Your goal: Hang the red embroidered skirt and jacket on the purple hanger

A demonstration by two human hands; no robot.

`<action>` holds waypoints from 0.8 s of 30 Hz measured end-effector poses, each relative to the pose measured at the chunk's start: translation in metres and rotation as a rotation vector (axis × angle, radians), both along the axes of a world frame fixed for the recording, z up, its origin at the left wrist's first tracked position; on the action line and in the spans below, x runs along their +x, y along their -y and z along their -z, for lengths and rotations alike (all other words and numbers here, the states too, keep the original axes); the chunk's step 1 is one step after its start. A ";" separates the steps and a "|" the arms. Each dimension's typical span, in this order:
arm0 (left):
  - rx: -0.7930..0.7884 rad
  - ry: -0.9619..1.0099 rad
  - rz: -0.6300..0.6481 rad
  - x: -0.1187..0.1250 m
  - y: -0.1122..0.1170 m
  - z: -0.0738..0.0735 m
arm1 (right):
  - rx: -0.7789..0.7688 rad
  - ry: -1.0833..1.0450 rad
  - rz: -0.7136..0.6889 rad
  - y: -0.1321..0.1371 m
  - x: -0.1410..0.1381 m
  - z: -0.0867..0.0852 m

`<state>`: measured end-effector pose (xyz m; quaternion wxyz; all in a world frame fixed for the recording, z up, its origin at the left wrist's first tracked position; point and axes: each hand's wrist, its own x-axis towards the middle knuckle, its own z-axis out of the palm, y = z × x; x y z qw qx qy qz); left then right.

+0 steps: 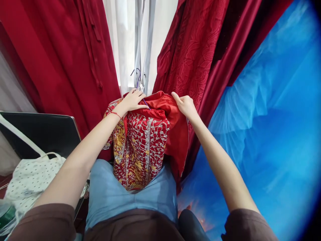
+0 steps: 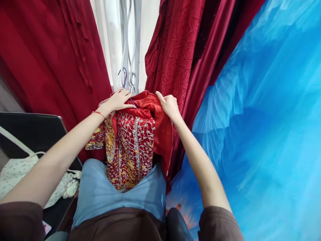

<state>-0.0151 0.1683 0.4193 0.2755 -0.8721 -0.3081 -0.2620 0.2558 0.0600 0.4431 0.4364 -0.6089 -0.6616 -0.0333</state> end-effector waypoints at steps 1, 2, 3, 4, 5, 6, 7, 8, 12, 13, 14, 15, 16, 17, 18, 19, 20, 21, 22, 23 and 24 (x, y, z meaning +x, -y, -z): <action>0.002 -0.013 -0.007 -0.001 -0.002 -0.002 | 0.015 0.015 -0.034 0.005 -0.001 0.004; 0.008 -0.026 -0.017 0.000 -0.004 -0.004 | 0.012 0.037 -0.067 0.011 -0.001 0.009; 0.018 -0.038 -0.032 0.002 -0.006 -0.005 | -0.009 0.063 -0.099 0.017 0.000 0.016; 0.032 -0.047 -0.050 0.005 -0.008 -0.005 | -0.045 0.090 -0.123 0.022 0.002 0.024; 0.048 -0.051 -0.070 0.009 -0.010 -0.006 | -0.086 0.113 -0.136 0.027 0.004 0.033; 0.061 -0.050 -0.093 0.014 -0.011 -0.005 | -0.121 0.130 -0.135 0.032 0.007 0.042; 0.070 -0.044 -0.118 0.019 -0.012 -0.005 | -0.139 0.145 -0.125 0.035 0.010 0.052; 0.076 -0.034 -0.143 0.024 -0.012 -0.004 | -0.139 0.166 -0.101 0.038 0.012 0.061; 0.073 0.025 -0.228 0.039 -0.012 0.000 | -0.136 0.313 0.190 0.043 0.006 0.099; 0.070 0.040 -0.237 0.041 -0.012 0.001 | -0.188 0.348 0.275 0.042 0.001 0.108; 0.066 0.054 -0.243 0.042 -0.012 0.002 | -0.250 0.373 0.335 0.041 -0.004 0.116; 0.063 0.063 -0.249 0.044 -0.013 0.003 | -0.311 0.390 0.361 0.040 -0.009 0.123; 0.063 0.067 -0.256 0.045 -0.014 0.003 | -0.358 0.402 0.355 0.039 -0.014 0.128; 0.065 0.066 -0.265 0.046 -0.016 0.003 | -0.385 0.411 0.327 0.038 -0.020 0.132; 0.069 0.064 -0.275 0.046 -0.018 0.004 | -0.393 0.417 0.289 0.038 -0.026 0.133; 0.072 0.062 -0.288 0.047 -0.022 0.004 | -0.389 0.421 0.252 0.039 -0.032 0.132; 0.073 0.064 -0.302 0.048 -0.026 0.004 | -0.376 0.420 0.220 0.040 -0.039 0.129; 0.068 0.072 -0.313 0.049 -0.030 0.004 | -0.359 0.418 0.192 0.043 -0.047 0.125; 0.060 0.085 -0.321 0.049 -0.035 0.004 | -0.338 0.413 0.165 0.047 -0.056 0.119; 0.046 0.100 -0.327 0.050 -0.040 0.003 | -0.316 0.409 0.136 0.051 -0.066 0.114; 0.023 0.118 -0.334 0.051 -0.046 0.003 | -0.298 0.409 0.100 0.055 -0.077 0.110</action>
